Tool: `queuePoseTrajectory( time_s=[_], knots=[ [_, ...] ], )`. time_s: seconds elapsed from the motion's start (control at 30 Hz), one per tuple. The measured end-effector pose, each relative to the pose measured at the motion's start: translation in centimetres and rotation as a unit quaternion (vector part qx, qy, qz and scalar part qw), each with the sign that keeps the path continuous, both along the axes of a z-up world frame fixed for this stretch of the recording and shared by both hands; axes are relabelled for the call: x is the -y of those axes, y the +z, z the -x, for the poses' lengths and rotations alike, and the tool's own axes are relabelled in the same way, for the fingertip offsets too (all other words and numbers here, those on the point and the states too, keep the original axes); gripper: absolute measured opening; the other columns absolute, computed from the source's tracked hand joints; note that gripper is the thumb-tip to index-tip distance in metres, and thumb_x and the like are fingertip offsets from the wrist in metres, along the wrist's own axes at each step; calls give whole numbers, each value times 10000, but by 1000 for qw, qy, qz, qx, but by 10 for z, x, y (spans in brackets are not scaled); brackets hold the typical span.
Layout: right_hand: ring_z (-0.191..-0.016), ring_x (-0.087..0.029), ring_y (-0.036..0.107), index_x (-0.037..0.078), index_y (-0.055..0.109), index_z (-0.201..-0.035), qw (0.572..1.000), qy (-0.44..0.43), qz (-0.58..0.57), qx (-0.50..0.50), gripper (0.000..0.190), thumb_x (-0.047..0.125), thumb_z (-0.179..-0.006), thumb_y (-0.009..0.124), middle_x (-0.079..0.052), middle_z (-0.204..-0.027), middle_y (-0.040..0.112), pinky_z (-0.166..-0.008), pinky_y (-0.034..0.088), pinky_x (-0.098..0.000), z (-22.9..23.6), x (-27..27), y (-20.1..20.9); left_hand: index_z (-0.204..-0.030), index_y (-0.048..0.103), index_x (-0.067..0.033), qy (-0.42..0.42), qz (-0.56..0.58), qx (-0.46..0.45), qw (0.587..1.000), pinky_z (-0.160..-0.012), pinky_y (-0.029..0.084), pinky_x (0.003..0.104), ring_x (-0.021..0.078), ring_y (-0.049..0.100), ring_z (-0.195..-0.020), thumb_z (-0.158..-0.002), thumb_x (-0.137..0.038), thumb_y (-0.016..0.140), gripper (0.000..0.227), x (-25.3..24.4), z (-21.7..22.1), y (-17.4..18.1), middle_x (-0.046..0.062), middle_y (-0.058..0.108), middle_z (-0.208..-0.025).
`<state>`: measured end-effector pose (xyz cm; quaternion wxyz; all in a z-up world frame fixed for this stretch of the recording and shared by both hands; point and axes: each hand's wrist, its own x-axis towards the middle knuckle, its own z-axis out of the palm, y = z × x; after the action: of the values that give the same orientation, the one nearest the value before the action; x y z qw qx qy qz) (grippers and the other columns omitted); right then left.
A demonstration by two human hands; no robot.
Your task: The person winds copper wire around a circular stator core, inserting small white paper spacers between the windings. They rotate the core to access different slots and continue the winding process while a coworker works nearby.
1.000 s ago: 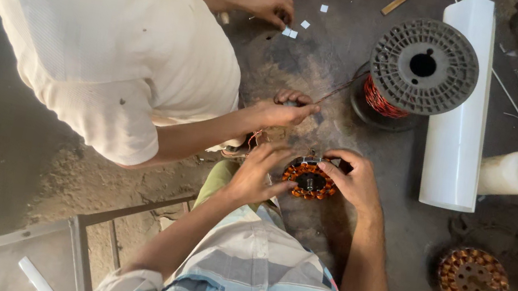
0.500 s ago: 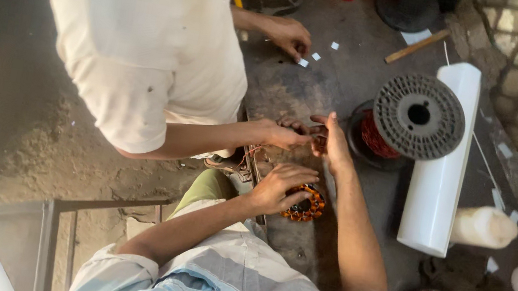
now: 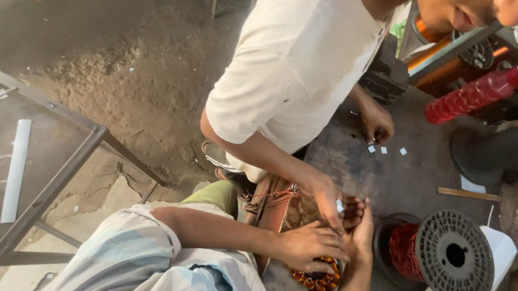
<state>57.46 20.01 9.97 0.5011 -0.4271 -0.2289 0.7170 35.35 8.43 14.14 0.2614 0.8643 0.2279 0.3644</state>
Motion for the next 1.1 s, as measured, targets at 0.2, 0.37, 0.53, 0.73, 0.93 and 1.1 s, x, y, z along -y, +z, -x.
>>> queuePoseTrajectory(
  time_s=[0.2, 0.37, 0.53, 0.73, 0.93, 1.1],
  knots=[
    [-746, -164, 627, 104, 634, -912, 988, -108, 66, 85, 517, 578, -1072, 506, -15, -807, 632, -709, 564, -355, -5, 17, 5, -1393, 630, -192, 11, -17, -1, 1000, -1227, 328, 542, 271, 509, -1413, -954, -429, 664, 500, 3, -7, -7, 75, 640, -1384],
    [-799, -208, 662, 57, 640, -997, 989, -77, 71, 109, 554, 564, -1070, 432, -63, -870, 656, -751, 588, -408, 10, 23, 30, -1353, 646, -184, 9, -24, 6, 1000, -1225, 355, 529, 241, 523, -1426, -953, -442, 657, 476, 0, -4, -5, 66, 626, -1418],
    [-866, -240, 692, 2, 663, -1090, 971, 2, 29, 238, 534, 443, -1049, 364, -134, -954, 695, -772, 592, -412, 10, 42, 52, -1344, 659, -180, -1, -7, -12, 1000, -1121, 412, 493, 231, 549, -1367, -945, -436, 668, 474, 1, -5, -6, 48, 638, -1374],
    [-974, -265, 709, -56, 686, -1236, 854, 140, -27, 500, 551, 403, -1047, 449, -199, -1107, 733, -800, 568, -370, -13, 37, 52, -1302, 679, -177, 14, -18, 1, 1000, -1104, 428, 472, 223, 565, -1337, -938, -436, 681, 447, 2, -6, -1, 38, 660, -1346],
    [-1002, -290, 714, -37, 559, -1319, 897, 138, -31, 418, 499, 330, -982, 560, -211, -1176, 699, -796, 594, -425, -13, 33, 21, -1294, 683, -180, 11, -10, 6, 1000, -1107, 425, 487, 222, 569, -1318, -926, -433, 683, 446, 3, -4, 6, 36, 665, -1310],
    [-838, -396, 738, -42, 704, -1148, 745, 173, -133, 631, 500, 371, -1040, 442, -271, -951, 760, -750, 571, -466, -1, 45, 37, -1319, 679, -182, -1, 12, -3, 1000, -1115, 431, 484, 230, 584, -1298, -938, -419, 679, 449, 3, -1, 6, 40, 666, -1290]
  ],
)
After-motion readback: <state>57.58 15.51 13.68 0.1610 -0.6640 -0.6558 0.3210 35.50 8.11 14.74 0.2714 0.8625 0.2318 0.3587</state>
